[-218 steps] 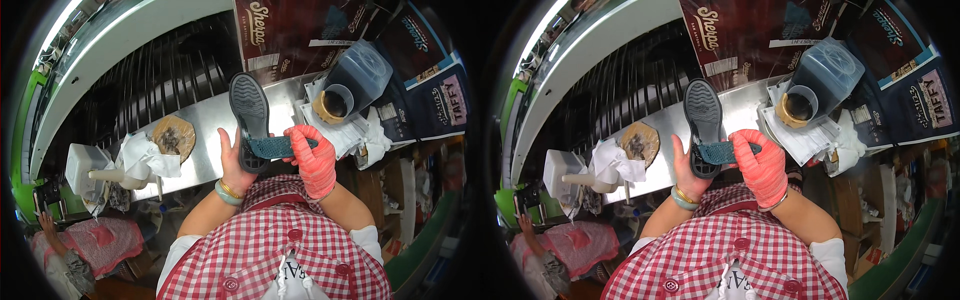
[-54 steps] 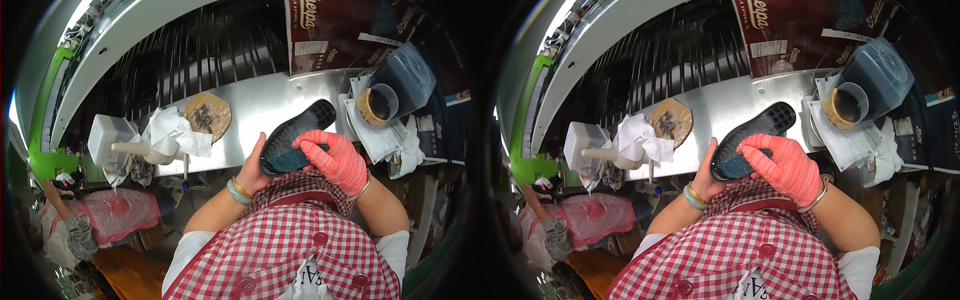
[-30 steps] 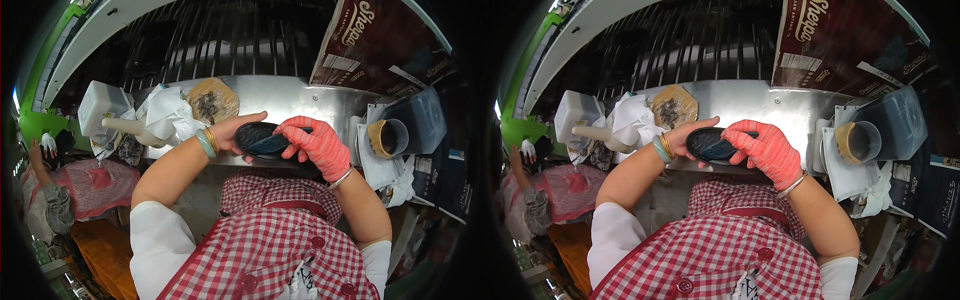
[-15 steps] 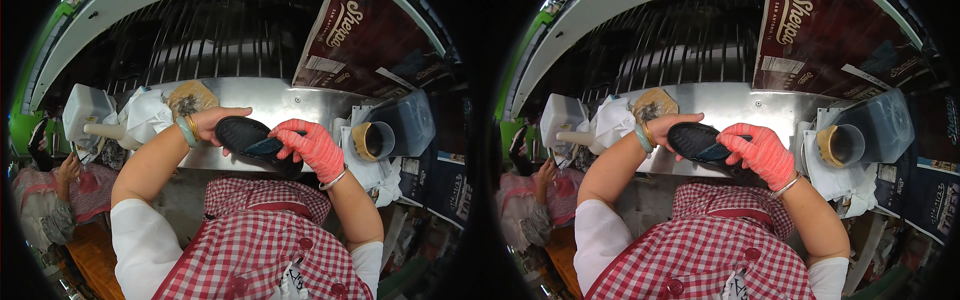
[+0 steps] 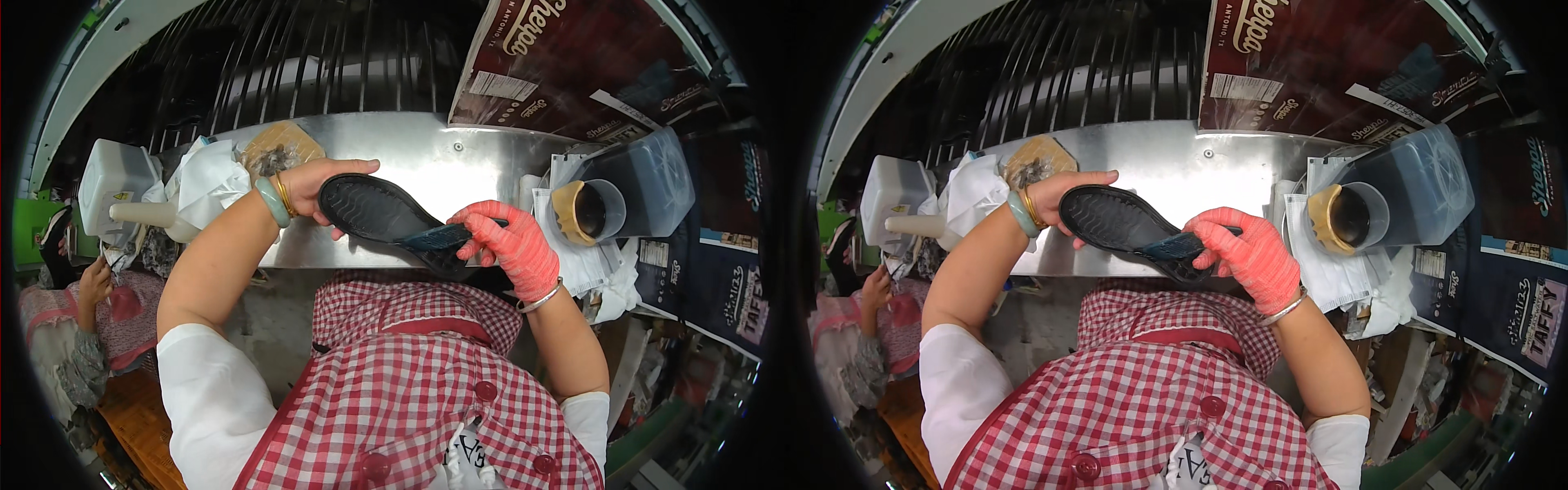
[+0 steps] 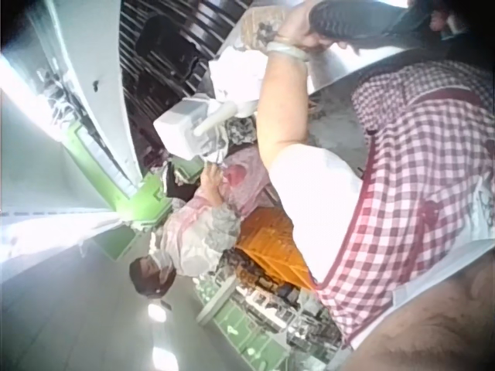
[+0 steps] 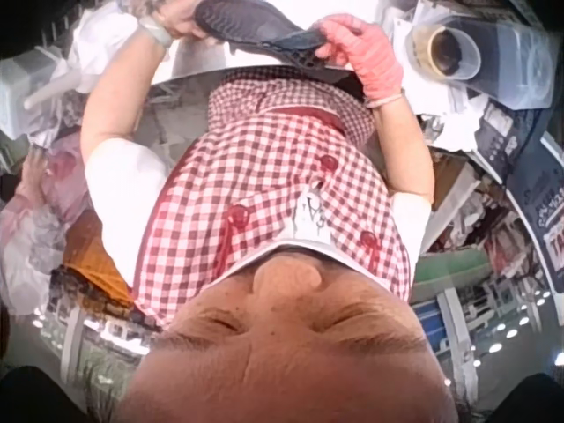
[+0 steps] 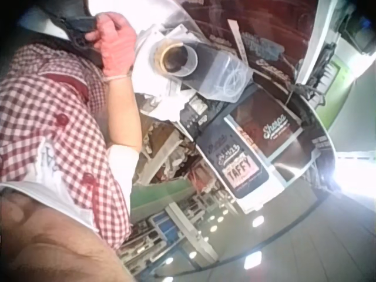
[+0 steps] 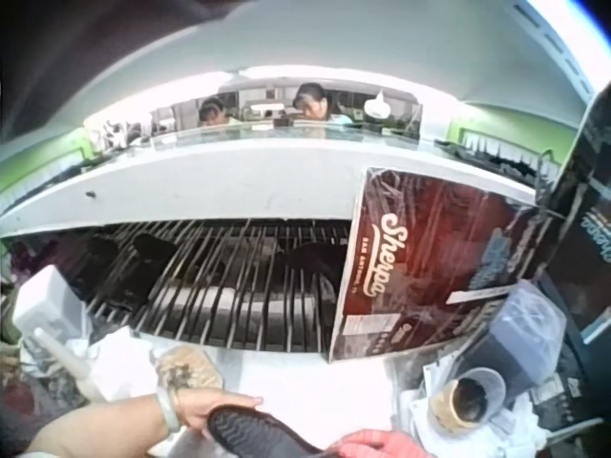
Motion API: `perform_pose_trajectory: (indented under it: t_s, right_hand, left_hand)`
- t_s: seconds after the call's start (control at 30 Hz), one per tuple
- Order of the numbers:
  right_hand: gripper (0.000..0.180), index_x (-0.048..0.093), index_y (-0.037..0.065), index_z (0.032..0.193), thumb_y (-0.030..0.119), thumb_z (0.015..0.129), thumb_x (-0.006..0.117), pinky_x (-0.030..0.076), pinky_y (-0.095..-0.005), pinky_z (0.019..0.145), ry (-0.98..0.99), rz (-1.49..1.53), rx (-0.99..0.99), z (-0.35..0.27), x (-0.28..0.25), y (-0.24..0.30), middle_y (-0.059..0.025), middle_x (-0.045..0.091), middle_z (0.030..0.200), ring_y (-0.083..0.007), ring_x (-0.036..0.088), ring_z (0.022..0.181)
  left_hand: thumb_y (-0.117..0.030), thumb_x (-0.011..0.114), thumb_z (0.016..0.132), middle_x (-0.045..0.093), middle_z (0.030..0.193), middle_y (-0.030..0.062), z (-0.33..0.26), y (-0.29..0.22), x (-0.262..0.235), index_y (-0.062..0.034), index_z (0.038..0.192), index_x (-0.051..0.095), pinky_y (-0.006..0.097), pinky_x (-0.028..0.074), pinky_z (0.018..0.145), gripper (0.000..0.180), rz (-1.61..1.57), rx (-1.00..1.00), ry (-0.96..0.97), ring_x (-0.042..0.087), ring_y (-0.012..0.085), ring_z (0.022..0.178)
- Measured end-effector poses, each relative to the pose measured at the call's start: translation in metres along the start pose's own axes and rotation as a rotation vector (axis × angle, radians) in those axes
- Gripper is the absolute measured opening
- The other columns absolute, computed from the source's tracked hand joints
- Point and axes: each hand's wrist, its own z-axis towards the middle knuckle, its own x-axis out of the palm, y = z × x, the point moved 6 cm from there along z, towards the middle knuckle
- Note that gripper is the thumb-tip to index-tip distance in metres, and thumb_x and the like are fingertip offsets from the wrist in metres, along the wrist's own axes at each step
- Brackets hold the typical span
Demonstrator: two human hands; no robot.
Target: The person cleans the soles of black slippers using a blue brush and a dark liquid solution. They repeatedly dip the brush into a container and scrub the slipper soles, occasionally placing the slippers on a nearby conveyor belt. The person also handles a stack of white face masks and a cardboard box during the process.
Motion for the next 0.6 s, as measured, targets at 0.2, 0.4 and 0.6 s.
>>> perform_pose_trajectory:
  t_s: [0.2, 0.4, 0.6]
  right_hand:
    - [0.024, 0.065, 0.004, 0.098, 0.024, 0.087, 0.056, 0.041, -0.0186, 0.053, -0.057, 0.023, 0.008, -0.018, -0.012, -0.015, -0.0028, 0.065, 0.083, -0.0074, 0.06, 0.063]
    - [0.024, 0.065, 0.003, 0.097, 0.023, 0.086, 0.058, 0.04, -0.0181, 0.051, -0.165, -0.005, 0.002, -0.039, -0.035, -0.021, -0.0031, 0.065, 0.081, -0.0075, 0.059, 0.062]
    - [0.026, 0.064, 0.003, 0.101, 0.025, 0.087, 0.061, 0.042, -0.0169, 0.052, -0.255, 0.256, -0.319, -0.051, -0.029, 0.012, -0.0092, 0.066, 0.096, -0.0087, 0.06, 0.063]
  left_hand:
    - [-0.055, 0.037, 0.09, 0.064, 0.065, 0.0179, 0.002, 0.002, -0.003, 0.0064, 0.089, 0.062, 0.021, 0.039, 0.028, 0.066, 0.012, -0.004, -0.015, 0.063, 0.0257, 0.046]
    - [-0.053, 0.037, 0.091, 0.064, 0.065, 0.0189, 0.003, 0.004, 0.0, 0.0089, 0.092, 0.06, 0.021, 0.039, 0.028, 0.066, -0.009, 0.005, -0.005, 0.063, 0.0262, 0.047]
    - [-0.049, 0.034, 0.093, 0.065, 0.079, 0.021, -0.007, 0.007, 0.023, 0.0076, 0.108, 0.054, 0.022, 0.041, 0.028, 0.062, -0.151, 0.24, 0.059, 0.064, 0.0284, 0.05]
